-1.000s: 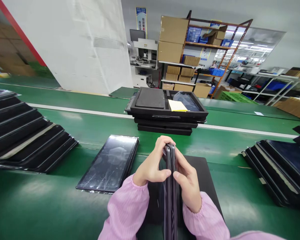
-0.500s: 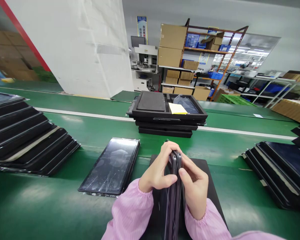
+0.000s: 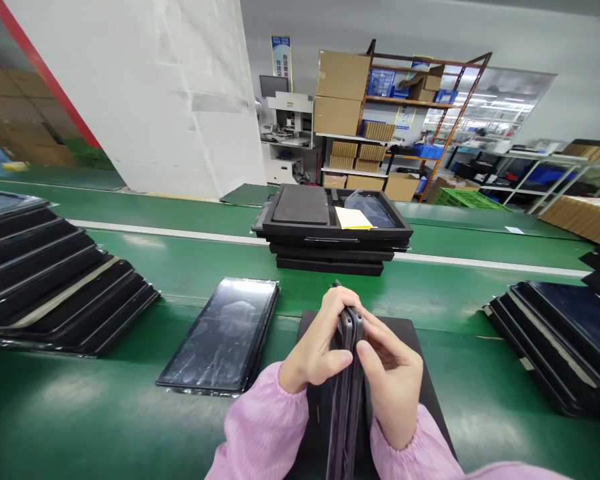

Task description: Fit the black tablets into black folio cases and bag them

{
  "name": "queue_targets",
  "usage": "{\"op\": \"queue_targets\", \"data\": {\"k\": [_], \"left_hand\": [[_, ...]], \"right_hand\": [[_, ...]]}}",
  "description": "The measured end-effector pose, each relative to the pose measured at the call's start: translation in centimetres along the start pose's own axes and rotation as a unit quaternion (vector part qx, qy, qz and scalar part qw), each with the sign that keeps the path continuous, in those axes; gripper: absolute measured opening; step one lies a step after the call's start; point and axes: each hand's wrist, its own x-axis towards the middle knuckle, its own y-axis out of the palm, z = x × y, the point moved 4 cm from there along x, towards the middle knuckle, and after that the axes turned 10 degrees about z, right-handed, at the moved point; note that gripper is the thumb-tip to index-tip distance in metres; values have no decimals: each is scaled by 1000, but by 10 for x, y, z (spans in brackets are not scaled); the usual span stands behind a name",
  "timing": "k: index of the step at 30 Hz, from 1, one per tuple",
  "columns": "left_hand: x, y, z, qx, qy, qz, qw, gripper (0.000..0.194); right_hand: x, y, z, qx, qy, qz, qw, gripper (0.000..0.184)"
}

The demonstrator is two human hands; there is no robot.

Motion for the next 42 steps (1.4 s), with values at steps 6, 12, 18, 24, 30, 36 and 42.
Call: {"op": "queue_targets", "data": {"k": [6,12,18,24,30,36,42], "left_hand": [[0,1,-1,15,5,-27,1000,60],[0,-1,-1,-6,17,-25,1000,60],[0,0,-4,4,13,-10,1000,60],[-2,0,-4,-10,-3,-18,1000,59],[-2,1,-9,38,-6,-8,999,43],[-5,4,-15,164,-27,-8,986,47],[-9,8,-13,233,-28,-51,971,50]], "right_hand": [[-2,0,3,5,-12,8,1000,32],[-5,2,0,-2,-34,38,999,39],[-7,0,-2,-8,-34,44,998,40],[-6,1,2,-5,-51,36,998,45],[-1,0,2,38,-33,51,997,42],[6,-5,-6,118,12,52,992,46],[10,-4,-11,167,38,86,982,49]]}}
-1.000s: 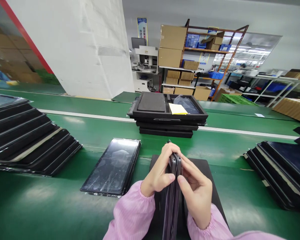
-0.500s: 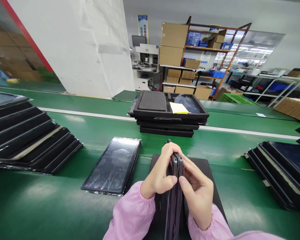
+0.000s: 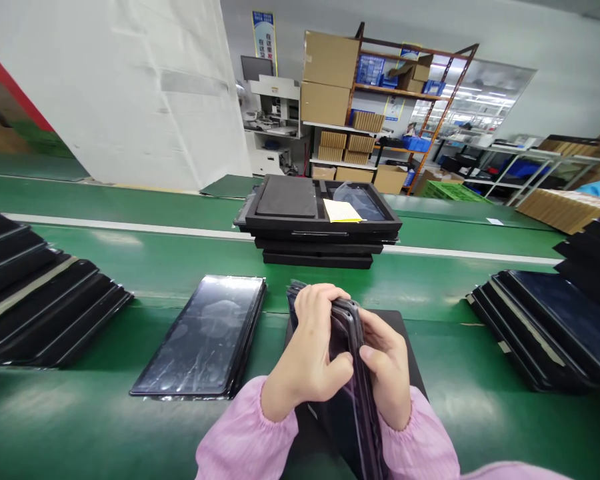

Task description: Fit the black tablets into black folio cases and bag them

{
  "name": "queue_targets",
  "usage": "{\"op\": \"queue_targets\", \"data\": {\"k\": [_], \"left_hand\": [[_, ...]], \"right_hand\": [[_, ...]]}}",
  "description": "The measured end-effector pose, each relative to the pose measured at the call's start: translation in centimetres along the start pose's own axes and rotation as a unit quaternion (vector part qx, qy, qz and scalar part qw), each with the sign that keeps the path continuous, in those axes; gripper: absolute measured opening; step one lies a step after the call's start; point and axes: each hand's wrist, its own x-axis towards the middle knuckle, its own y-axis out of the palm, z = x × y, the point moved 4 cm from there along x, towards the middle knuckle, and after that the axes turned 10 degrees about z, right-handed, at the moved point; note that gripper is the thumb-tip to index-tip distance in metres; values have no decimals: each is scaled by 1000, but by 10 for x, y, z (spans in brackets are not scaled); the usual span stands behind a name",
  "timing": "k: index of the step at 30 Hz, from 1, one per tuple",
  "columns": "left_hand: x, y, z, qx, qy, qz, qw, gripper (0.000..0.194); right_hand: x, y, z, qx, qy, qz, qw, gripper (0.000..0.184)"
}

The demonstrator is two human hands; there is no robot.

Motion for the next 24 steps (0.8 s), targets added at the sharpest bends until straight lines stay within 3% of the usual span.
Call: {"op": "queue_targets", "data": {"k": [5,11,24], "left_hand": [[-2,3,0,28,6,-20,999,50],[-2,2,-3,40,13,-25,999,51],[1,-1,-8,38,13,7,999,46]], "right_hand": [[0,-2,-3,-17,27,8,999,42],[4,0,-2,32,45,37,998,42],[2,-2,-9,31,51,65,996,30]]}}
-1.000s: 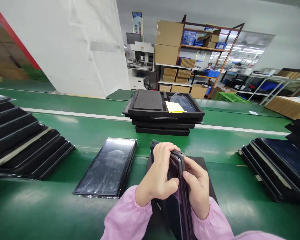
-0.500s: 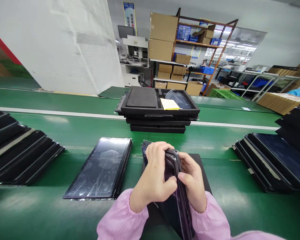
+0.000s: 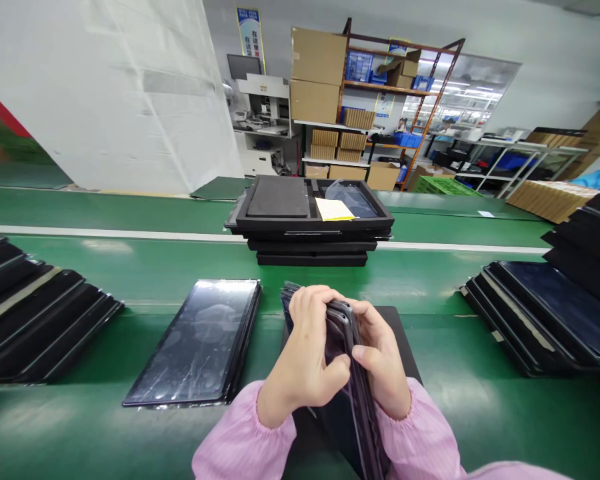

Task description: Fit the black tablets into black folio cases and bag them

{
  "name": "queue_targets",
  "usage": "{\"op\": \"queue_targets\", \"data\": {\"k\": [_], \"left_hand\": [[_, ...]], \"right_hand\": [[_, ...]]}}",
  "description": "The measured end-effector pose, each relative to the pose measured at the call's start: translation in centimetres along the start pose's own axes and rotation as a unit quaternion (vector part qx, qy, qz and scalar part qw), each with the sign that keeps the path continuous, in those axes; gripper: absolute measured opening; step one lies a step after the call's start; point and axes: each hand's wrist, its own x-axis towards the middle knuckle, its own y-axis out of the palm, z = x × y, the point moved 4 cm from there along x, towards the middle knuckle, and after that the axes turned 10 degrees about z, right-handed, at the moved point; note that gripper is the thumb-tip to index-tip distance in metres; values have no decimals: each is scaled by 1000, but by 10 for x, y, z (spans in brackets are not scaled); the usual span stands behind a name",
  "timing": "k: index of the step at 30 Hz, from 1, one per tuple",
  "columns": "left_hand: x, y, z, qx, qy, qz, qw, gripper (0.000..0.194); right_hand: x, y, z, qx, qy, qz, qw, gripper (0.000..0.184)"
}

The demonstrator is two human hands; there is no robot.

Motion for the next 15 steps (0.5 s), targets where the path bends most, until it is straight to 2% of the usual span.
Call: {"op": "queue_targets", "data": {"k": [5,9,15], "left_hand": [[0,1,2,-22,-28,1,999,32],[-2,1,2,-52,-21,5,998,31],[-3,1,5,-72,-22,-1,997,32]], "right_hand": [[-1,0,0,0,-15,-28,1000,22],[-2,0,2,6,-27,-37,999,11],[-6,1,3,-41,-53,-45,997,13]]}}
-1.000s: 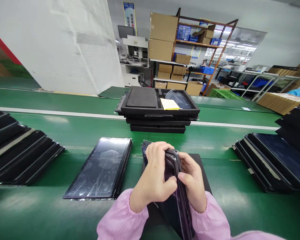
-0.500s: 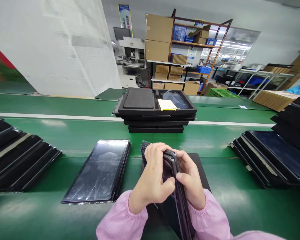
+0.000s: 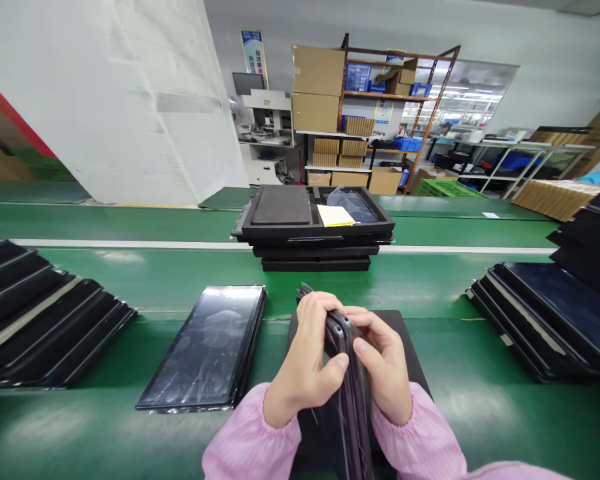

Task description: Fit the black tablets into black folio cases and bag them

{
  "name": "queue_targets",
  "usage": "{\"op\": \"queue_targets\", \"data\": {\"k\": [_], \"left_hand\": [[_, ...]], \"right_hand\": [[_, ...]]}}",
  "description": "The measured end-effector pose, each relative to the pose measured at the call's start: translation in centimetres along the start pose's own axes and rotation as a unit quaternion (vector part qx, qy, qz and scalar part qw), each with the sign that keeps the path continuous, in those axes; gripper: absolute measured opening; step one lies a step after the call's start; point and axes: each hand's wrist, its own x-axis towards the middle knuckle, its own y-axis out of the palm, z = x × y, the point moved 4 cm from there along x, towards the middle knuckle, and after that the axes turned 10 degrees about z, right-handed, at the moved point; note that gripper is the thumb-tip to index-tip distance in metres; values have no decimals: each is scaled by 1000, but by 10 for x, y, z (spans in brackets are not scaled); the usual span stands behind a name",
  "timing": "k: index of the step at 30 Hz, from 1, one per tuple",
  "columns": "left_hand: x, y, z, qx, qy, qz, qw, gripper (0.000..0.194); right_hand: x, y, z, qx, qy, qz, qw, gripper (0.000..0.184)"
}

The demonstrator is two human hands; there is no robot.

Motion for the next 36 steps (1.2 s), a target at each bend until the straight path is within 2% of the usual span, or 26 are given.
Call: {"op": "queue_targets", "data": {"k": [5,9,16,24,28,34,36], "left_hand": [[0,0,-3,2,40,-10,999,33],[-1,1,-3,4,46,-12,999,33],[2,-2,2,-43,-5,5,999,41],[-1,6,9,-41,-3,-13,999,39],[-4,9,12,-37,6,-21,999,37],[-4,8,12,-46,0,-21,999,37],[-2,10,12,-47,-4,-8,999,39]], "right_hand": [[-3,1,5,-37,-25,0,999,14],[-5,2,11,-82,-36,3,996,17],[-6,3,13,-120,-29,18,992,26],[-9,7,21,-161,-13,23,987,34],[-16,14,25,-238,8,18,971,47],[-26,24,21,-313,57,14,948,54],[-29,22,18,-343,62,-6,937,53]]}}
